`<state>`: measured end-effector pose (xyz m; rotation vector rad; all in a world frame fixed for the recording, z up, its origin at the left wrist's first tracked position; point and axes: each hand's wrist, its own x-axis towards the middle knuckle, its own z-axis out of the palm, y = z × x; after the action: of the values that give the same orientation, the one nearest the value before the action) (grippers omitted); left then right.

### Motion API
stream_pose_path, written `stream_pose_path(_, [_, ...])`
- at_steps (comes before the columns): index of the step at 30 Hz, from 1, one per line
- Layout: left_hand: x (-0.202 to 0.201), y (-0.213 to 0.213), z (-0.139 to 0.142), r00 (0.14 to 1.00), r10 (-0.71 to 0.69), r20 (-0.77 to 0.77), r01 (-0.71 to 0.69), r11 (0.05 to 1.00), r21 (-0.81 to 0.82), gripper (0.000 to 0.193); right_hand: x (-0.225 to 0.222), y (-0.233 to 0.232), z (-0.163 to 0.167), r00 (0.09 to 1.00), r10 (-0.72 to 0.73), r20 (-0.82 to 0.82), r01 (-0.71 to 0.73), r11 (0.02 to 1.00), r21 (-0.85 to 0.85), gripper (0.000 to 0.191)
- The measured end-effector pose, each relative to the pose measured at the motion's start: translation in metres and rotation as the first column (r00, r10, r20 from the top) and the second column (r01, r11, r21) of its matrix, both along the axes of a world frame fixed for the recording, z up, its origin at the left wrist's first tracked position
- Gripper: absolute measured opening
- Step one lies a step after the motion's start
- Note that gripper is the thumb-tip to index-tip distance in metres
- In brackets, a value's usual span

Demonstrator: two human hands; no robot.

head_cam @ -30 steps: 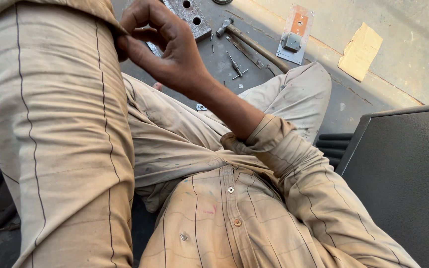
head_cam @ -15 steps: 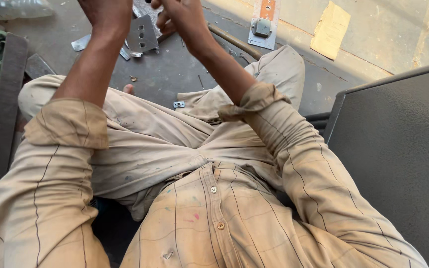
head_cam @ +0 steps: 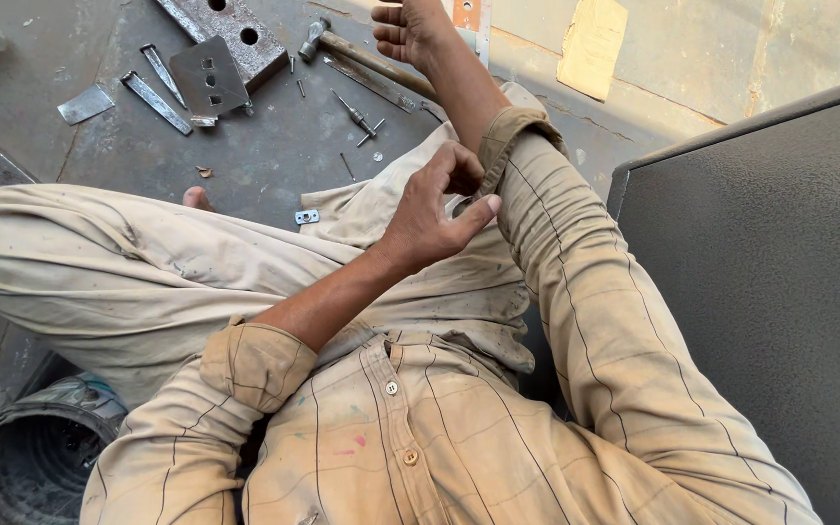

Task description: The person sits on the floor and uses a hammer and chisel to shape and adjust a metal lock plate. They repeatedly position the chisel, strike it with the hammer, and inspect the fit of the lock components.

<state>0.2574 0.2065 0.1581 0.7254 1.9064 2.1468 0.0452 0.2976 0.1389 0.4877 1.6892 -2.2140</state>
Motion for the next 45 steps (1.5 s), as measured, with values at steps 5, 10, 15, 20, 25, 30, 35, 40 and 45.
stream_pose_path(5, [0.003,0.023,-0.021,0.995,0.093,0.031,-0.086,0.981,-0.172,0.022,0.001,0.018,-0.033,0.991,-0.120,-0.059,0.130,0.960,0.249,0.038])
stream_pose_path(10, [0.009,0.015,-0.014,0.941,0.127,-0.314,-0.280,0.813,-0.511,0.035,-0.016,0.048,-0.060,0.960,-0.146,-0.241,0.263,0.160,0.951,0.051])
stream_pose_path(15, [0.003,0.019,-0.016,0.869,0.197,-0.455,-0.393,0.832,-0.392,0.035,-0.037,0.057,-0.073,0.891,-0.286,0.353,-0.273,0.284,0.919,0.079])
stream_pose_path(20, [-0.032,0.017,-0.025,0.818,0.342,-0.462,-0.546,0.713,-0.440,0.017,-0.044,0.061,-0.085,0.911,-0.308,0.275,-0.208,0.233,0.950,0.079])
stream_pose_path(25, [-0.028,-0.013,-0.003,0.924,0.097,-0.371,-0.306,0.770,-0.560,0.046,-0.041,0.066,-0.076,0.919,-0.392,0.036,0.070,0.253,0.965,0.092])
stream_pose_path(30, [-0.122,-0.103,-0.003,0.827,0.552,-0.101,-0.544,0.744,-0.386,0.054,-0.028,0.025,-0.032,0.912,-0.190,-0.363,0.407,0.322,0.855,0.089])
stream_pose_path(35, [-0.192,-0.202,-0.029,0.705,0.121,0.699,-0.409,0.874,0.261,0.099,0.026,-0.048,0.011,0.809,0.269,-0.523,0.295,0.583,0.757,0.100])
stream_pose_path(40, [-0.187,-0.257,-0.058,0.732,0.347,0.586,-0.595,0.744,0.303,0.026,0.003,-0.110,-0.003,0.858,0.174,-0.483,0.181,0.778,0.602,0.075])
stream_pose_path(45, [-0.186,-0.296,-0.060,0.678,0.478,0.559,-0.724,0.568,0.392,0.020,-0.008,-0.165,-0.056,0.880,0.435,-0.192,-0.122,0.596,0.793,0.070])
